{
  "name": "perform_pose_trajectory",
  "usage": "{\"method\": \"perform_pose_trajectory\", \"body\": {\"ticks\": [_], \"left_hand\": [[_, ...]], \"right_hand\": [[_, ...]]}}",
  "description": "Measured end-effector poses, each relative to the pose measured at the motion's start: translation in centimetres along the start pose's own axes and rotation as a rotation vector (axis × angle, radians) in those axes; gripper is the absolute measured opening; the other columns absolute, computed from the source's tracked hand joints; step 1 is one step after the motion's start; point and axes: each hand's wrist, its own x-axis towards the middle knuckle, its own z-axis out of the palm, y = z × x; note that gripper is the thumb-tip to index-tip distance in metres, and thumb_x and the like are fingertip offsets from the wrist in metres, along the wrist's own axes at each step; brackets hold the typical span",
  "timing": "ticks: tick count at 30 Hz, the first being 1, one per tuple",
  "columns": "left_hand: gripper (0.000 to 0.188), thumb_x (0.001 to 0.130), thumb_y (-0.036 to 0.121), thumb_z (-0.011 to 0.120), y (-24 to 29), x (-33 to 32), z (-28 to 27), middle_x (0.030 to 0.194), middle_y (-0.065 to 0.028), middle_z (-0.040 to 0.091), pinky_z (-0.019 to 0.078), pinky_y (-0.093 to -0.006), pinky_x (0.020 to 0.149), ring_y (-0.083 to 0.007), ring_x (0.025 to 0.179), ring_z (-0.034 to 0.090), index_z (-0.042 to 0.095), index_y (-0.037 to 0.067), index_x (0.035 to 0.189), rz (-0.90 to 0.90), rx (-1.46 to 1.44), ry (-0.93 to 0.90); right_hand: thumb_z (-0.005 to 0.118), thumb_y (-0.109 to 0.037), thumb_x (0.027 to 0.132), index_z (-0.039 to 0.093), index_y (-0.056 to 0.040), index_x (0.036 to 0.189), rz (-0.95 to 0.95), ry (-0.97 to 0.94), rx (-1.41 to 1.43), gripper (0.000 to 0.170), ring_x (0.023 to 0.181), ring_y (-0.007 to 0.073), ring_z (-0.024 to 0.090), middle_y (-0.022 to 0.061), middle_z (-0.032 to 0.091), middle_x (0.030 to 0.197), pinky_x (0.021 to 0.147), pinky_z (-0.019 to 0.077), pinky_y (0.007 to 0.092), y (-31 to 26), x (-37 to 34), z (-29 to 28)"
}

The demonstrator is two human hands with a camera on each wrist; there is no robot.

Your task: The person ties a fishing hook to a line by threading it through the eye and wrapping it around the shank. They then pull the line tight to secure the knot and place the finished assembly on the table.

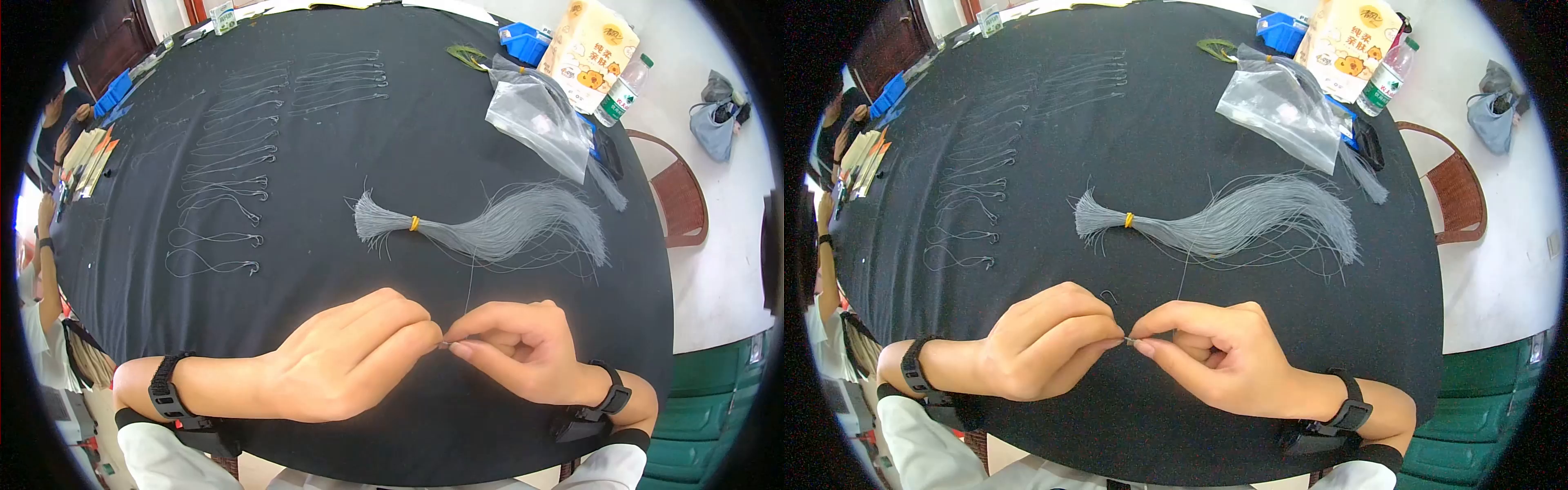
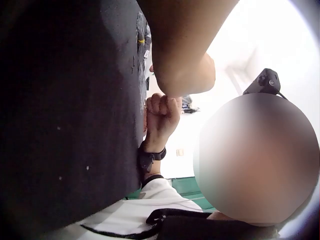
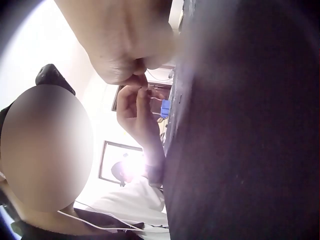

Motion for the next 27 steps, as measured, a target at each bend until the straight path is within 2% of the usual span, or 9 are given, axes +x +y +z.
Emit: {"method": "perform_pose_trajectory", "body": {"ticks": [2, 5, 8, 16, 25, 27], "left_hand": [[0.024, 0.068, -0.008, 0.073, -0.1, -0.1, 0.1, 0.081, -0.0174, 0.058, 0.0498, -0.0336, 0.055, -0.0279, 0.065, 0.059, 0.059, -0.008, 0.088, -0.005, -0.006, 0.011], [0.024, 0.068, -0.008, 0.073, -0.2, -0.1, 0.1, 0.081, -0.0172, 0.059, 0.0499, -0.0329, 0.054, -0.0276, 0.065, 0.060, 0.059, -0.007, 0.088, -0.005, -0.009, 0.025], [0.024, 0.068, -0.008, 0.073, -0.3, -0.2, 0.2, 0.082, -0.0170, 0.059, 0.0500, -0.0325, 0.055, -0.0272, 0.065, 0.060, 0.060, -0.007, 0.088, -0.009, -0.017, 0.049], [0.022, 0.069, -0.008, 0.072, 0.2, -0.2, 0.4, 0.083, -0.0152, 0.061, 0.0499, -0.0315, 0.056, -0.0255, 0.066, 0.062, 0.062, -0.004, 0.089, -0.094, -0.067, 0.045], [0.021, 0.072, -0.006, 0.070, 0.7, 0.1, -0.4, 0.085, -0.0135, 0.063, 0.0506, -0.0298, 0.063, -0.0245, 0.071, 0.063, 0.064, -0.001, 0.092, -0.393, -0.291, -0.046], [0.020, 0.072, -0.006, 0.070, 0.7, 0.2, -0.2, 0.085, -0.0131, 0.063, 0.0505, -0.0296, 0.062, -0.0244, 0.071, 0.063, 0.064, -0.001, 0.091, -0.316, -0.232, -0.034]], "right_hand": [[0.063, 0.003, 0.084, 0.066, 0.0024, 0.094, 0.033, -0.047, -0.049, 0.010, 0.049, 0.0009, 0.045, 0.0001, 0.058, 0.054, 0.049, 0.0324, 0.0179, -0.5, 0.2, -0.5], [0.065, -0.006, 0.087, 0.066, -0.0027, 0.094, -0.018, 0.009, 0.058, 0.008, 0.043, -0.0010, 0.024, -0.0077, 0.033, 0.045, 0.043, 0.0157, 0.0225, 0.5, -0.1, 0.0], [0.065, -0.006, 0.088, 0.065, -0.0024, 0.093, 0.030, -0.003, 0.085, 0.006, 0.043, -0.0011, 0.024, -0.0079, 0.034, 0.046, 0.043, 0.0156, 0.0223, 0.1, -0.2, 0.1], [0.064, -0.003, 0.087, 0.067, -0.0015, 0.094, -0.035, 0.032, 0.043, 0.008, 0.044, -0.0004, 0.028, -0.0056, 0.038, 0.046, 0.043, 0.0182, 0.0225, 0.6, -0.1, 0.4], [0.064, -0.003, 0.086, 0.068, -0.0021, 0.095, -0.018, 0.025, 0.017, 0.009, 0.044, 0.0005, 0.030, -0.0037, 0.038, 0.047, 0.043, 0.0217, 0.0228, 0.7, -0.3, 0.3], [0.065, -0.003, 0.086, 0.068, -0.0026, 0.095, -0.021, 0.016, -0.004, 0.010, 0.043, 0.0015, 0.030, -0.0026, 0.038, 0.047, 0.043, 0.0222, 0.0230, 0.6, -0.3, 0.2]]}}
